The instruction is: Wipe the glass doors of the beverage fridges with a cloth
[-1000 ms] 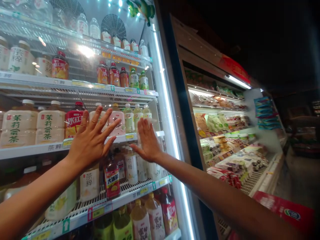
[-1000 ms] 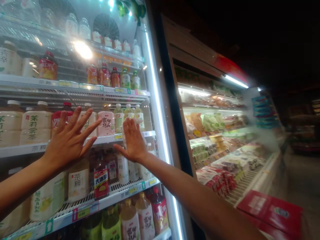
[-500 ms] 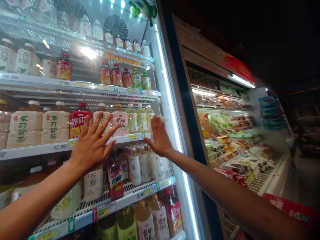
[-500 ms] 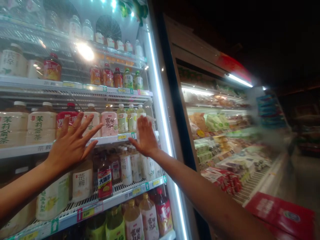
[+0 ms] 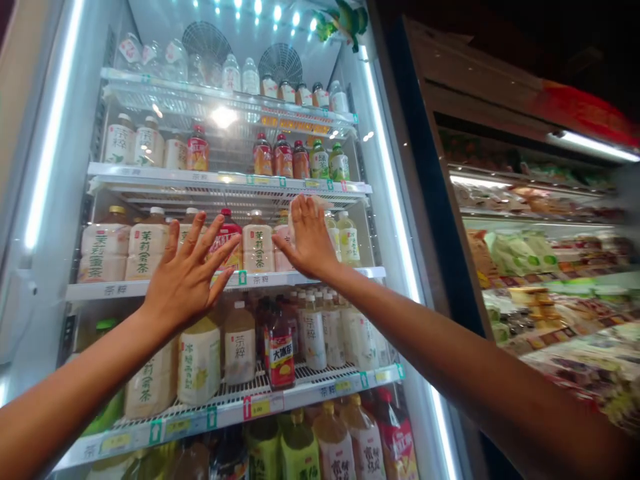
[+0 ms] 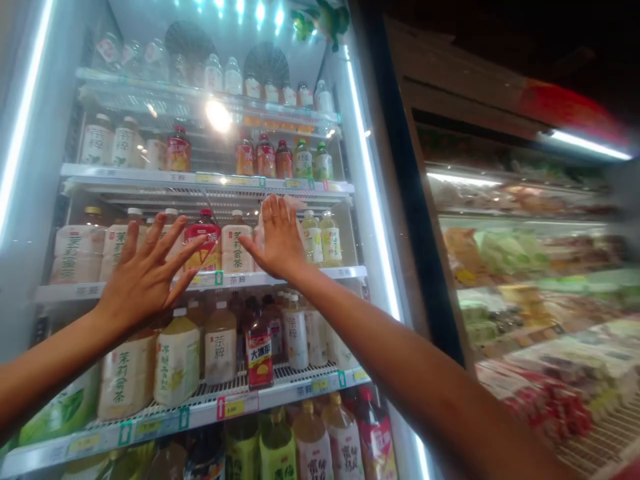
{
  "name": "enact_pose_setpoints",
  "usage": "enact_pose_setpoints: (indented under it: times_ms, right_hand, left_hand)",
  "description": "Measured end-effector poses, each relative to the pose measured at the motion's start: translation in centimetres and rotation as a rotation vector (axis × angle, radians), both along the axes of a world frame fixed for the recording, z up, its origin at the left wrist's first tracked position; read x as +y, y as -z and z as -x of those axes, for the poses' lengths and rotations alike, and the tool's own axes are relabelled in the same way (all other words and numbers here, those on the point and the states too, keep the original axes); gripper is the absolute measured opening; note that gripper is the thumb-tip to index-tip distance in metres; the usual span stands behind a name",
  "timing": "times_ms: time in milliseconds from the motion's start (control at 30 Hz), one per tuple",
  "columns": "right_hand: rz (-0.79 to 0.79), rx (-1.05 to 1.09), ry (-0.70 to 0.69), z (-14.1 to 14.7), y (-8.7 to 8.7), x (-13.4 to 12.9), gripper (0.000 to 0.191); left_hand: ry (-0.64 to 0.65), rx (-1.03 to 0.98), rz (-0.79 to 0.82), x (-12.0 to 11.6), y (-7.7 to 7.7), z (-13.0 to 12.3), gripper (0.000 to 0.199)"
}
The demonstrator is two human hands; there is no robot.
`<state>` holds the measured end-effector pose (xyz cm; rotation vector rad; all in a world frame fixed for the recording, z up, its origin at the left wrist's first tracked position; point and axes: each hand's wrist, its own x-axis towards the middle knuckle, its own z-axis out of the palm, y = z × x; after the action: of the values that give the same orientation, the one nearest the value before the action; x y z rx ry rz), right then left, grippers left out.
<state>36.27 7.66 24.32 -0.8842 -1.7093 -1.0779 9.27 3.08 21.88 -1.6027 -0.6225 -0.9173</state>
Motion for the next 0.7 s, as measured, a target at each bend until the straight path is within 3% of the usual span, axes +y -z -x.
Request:
enact_pose_setpoints:
  times_ms: [200,267,333,400,500,567,633,700]
  right_hand:
    - [-0.031,-0.587,-0.118,7.8,3.9,-2.0,0.107]
    - [-0.025,-0.558,-0.096,9.0,3.0,-2.1,0.103]
    - [-0.020,-0.399,-0.077,10.1,1.9,-2.0,0.100]
    - [-0.017,-0.325,-0.088,11.4,1.8,-2.0,0.102]
    - [-0.019,-0.591,-0.139,13.5,3.7,-2.4,0.106]
    - [-0.023,-0.744,-0.143,14.4,4.0,-2.5,0.104]
    - [-0.024,-0.636,-0.108,15.0,2.9,-2.4,0.101]
    - [-0.020,-0.390,-0.073,15.5,1.7,-2.1,0.103]
  left_hand:
    - [-0.069,-0.034,0.023,-1.3,1.7,6.2,0.082]
    - [-0.085,-0.054,0.030,-1.5,2.4,8.1,0.080]
    - [-0.098,-0.091,0.045,-1.6,3.1,9.7,0.077]
    - [-0.109,-0.124,0.060,-1.7,3.9,11.0,0.075]
    - [-0.114,-0.138,0.067,-1.7,5.2,12.6,0.076]
    - [-0.112,-0.144,0.075,-1.7,6.0,13.6,0.076]
    - [-0.117,-0.164,0.094,-1.6,6.8,14.4,0.076]
    - [-0.123,-0.186,0.110,-1.6,7.6,14.9,0.076]
